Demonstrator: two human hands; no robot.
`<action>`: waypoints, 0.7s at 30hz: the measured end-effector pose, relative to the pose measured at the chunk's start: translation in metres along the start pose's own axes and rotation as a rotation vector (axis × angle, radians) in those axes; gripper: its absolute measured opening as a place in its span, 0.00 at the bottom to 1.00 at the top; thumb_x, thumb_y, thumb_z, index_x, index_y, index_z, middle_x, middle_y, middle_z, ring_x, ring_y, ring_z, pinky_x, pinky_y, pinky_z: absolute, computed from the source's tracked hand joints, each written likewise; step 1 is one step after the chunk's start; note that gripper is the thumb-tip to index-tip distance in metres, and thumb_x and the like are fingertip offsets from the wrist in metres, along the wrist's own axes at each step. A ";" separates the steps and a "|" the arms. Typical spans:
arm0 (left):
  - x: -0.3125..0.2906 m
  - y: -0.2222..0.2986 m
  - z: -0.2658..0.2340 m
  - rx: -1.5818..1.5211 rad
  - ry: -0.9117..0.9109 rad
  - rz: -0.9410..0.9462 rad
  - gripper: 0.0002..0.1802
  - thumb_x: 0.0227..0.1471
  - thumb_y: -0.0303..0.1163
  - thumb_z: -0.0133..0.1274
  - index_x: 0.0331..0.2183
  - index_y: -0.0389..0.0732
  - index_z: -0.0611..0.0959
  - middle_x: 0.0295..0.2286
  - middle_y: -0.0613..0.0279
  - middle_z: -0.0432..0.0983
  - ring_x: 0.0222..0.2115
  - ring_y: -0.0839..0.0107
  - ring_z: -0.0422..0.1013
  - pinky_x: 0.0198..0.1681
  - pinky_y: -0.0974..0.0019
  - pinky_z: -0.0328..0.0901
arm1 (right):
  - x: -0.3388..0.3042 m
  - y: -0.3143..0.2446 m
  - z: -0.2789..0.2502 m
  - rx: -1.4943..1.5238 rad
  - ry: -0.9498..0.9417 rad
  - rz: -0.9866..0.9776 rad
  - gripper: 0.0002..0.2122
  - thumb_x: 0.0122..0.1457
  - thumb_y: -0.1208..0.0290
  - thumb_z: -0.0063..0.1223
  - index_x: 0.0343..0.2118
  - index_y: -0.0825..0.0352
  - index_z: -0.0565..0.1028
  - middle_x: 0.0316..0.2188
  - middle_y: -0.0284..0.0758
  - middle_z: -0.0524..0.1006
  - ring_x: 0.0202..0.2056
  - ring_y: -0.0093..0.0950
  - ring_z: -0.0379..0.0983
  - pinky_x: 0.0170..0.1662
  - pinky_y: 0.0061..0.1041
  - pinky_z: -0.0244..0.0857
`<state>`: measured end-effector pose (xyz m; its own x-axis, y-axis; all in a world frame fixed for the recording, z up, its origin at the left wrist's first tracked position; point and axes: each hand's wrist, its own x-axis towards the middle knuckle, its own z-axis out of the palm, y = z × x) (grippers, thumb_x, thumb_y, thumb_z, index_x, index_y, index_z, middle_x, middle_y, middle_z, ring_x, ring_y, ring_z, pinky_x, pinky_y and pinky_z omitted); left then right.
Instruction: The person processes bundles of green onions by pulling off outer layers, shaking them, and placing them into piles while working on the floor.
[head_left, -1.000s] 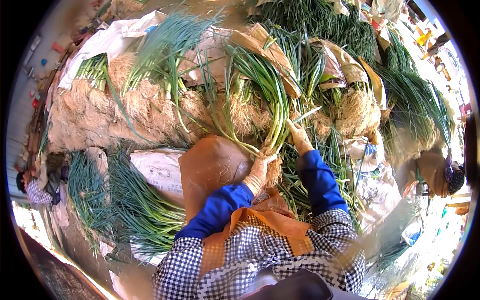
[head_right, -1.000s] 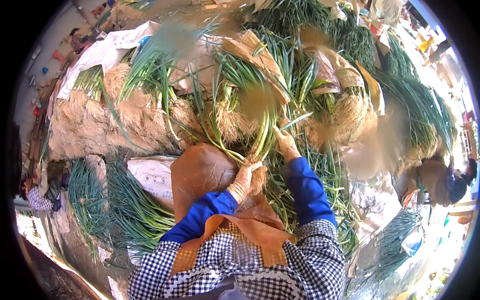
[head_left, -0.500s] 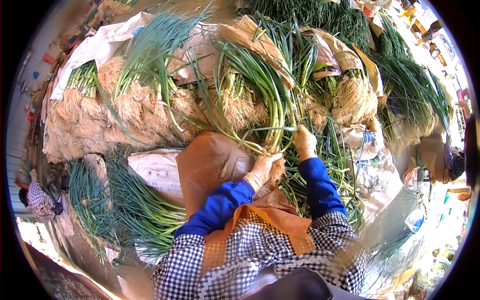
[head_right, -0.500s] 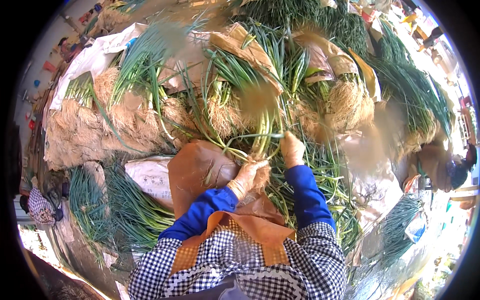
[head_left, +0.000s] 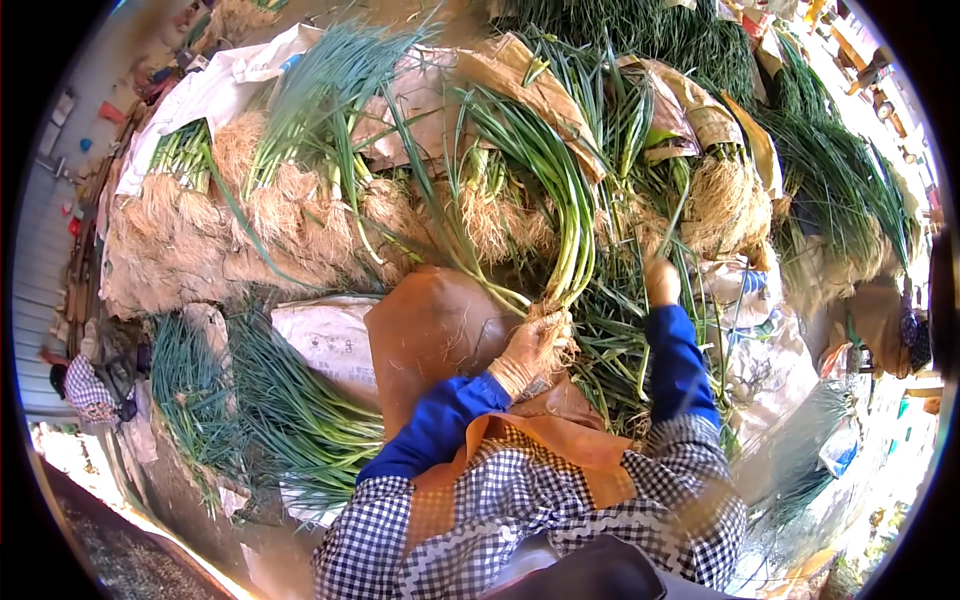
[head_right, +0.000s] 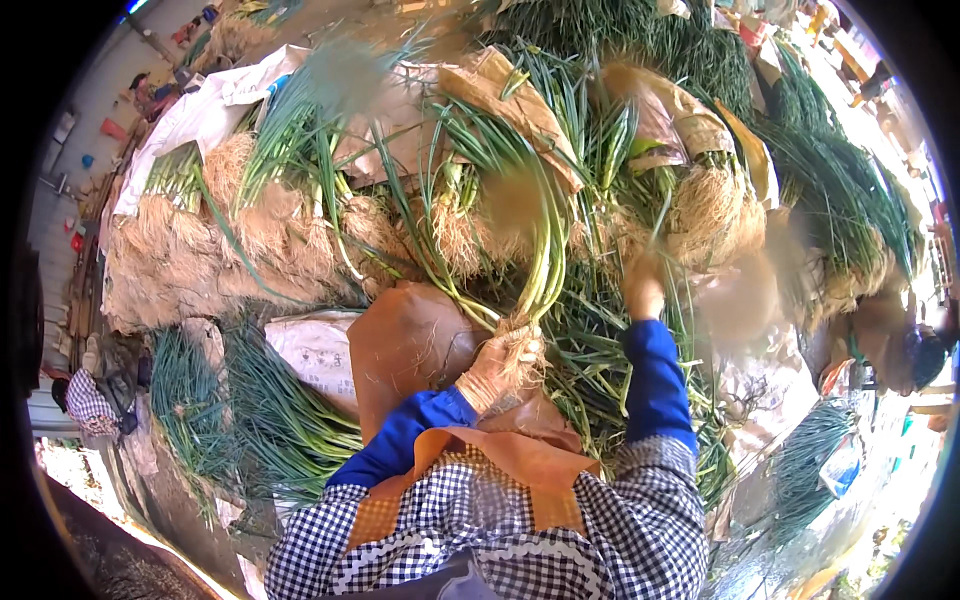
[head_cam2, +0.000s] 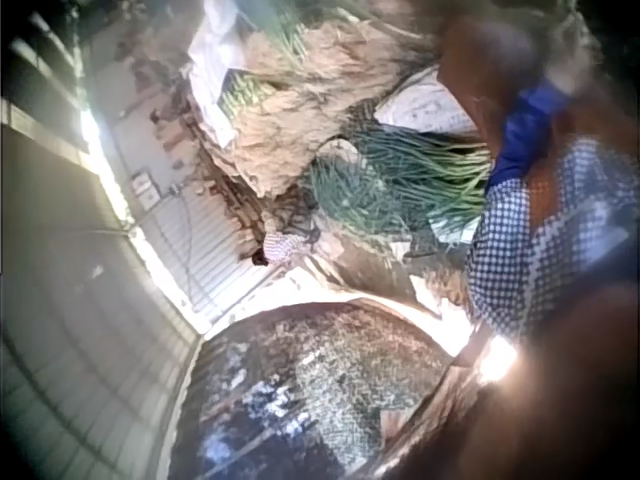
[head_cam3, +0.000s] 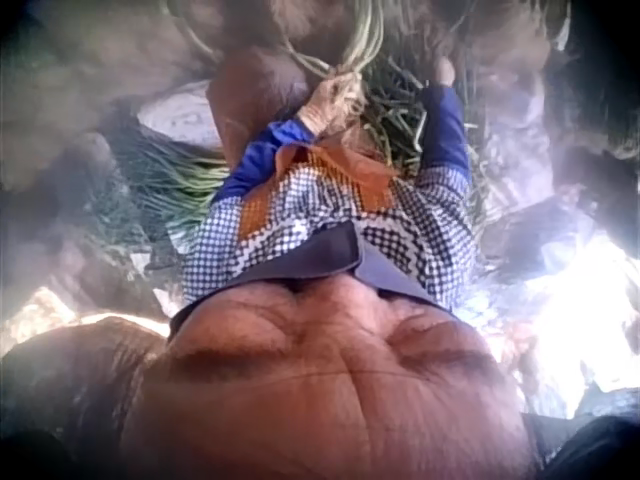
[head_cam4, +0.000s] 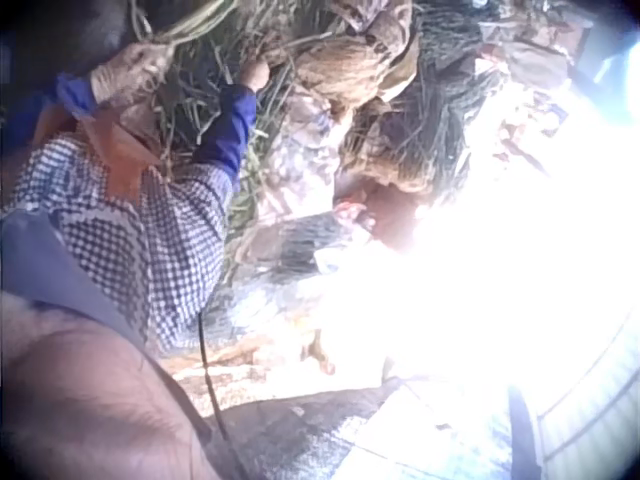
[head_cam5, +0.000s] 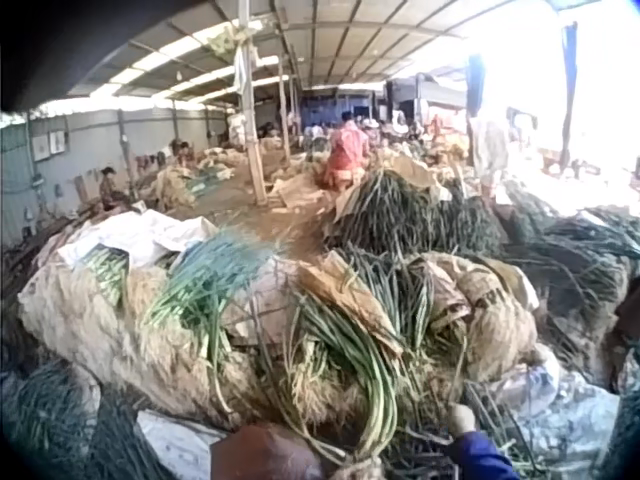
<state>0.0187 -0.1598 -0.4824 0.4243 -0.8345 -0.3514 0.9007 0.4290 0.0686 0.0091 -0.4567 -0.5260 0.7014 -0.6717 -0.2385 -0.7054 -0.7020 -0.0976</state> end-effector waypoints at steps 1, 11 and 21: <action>0.025 -0.026 0.021 -0.072 -0.104 -0.157 0.08 0.51 0.25 0.47 0.36 0.34 0.73 0.24 0.65 0.68 0.22 0.76 0.65 0.22 0.76 0.63 | -0.001 0.099 0.038 -0.130 -0.162 -0.174 0.22 0.57 0.52 0.44 0.51 0.60 0.67 0.32 0.42 0.77 0.30 0.36 0.76 0.36 0.33 0.70; 0.000 0.003 0.043 -0.236 -0.482 -0.215 0.17 0.53 0.36 0.42 0.41 0.33 0.70 0.22 0.60 0.64 0.18 0.72 0.62 0.17 0.72 0.60 | -0.100 -0.101 -0.057 1.968 -0.497 -0.309 0.12 0.60 0.66 0.46 0.42 0.68 0.70 0.36 0.28 0.74 0.33 0.18 0.68 0.38 0.20 0.64; -0.006 -0.010 0.036 0.281 0.195 0.240 0.13 0.50 0.30 0.48 0.38 0.35 0.75 0.26 0.59 0.74 0.27 0.66 0.72 0.34 0.64 0.70 | -0.100 -0.124 -0.066 1.138 -0.003 -0.325 0.13 0.54 0.68 0.52 0.41 0.68 0.72 0.32 0.43 0.76 0.34 0.36 0.74 0.39 0.27 0.67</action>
<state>0.0103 -0.1717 -0.4474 0.6241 -0.6295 -0.4629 0.7802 0.4699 0.4129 0.0337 -0.3182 -0.4260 0.8657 -0.4985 -0.0457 -0.1797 -0.2241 -0.9579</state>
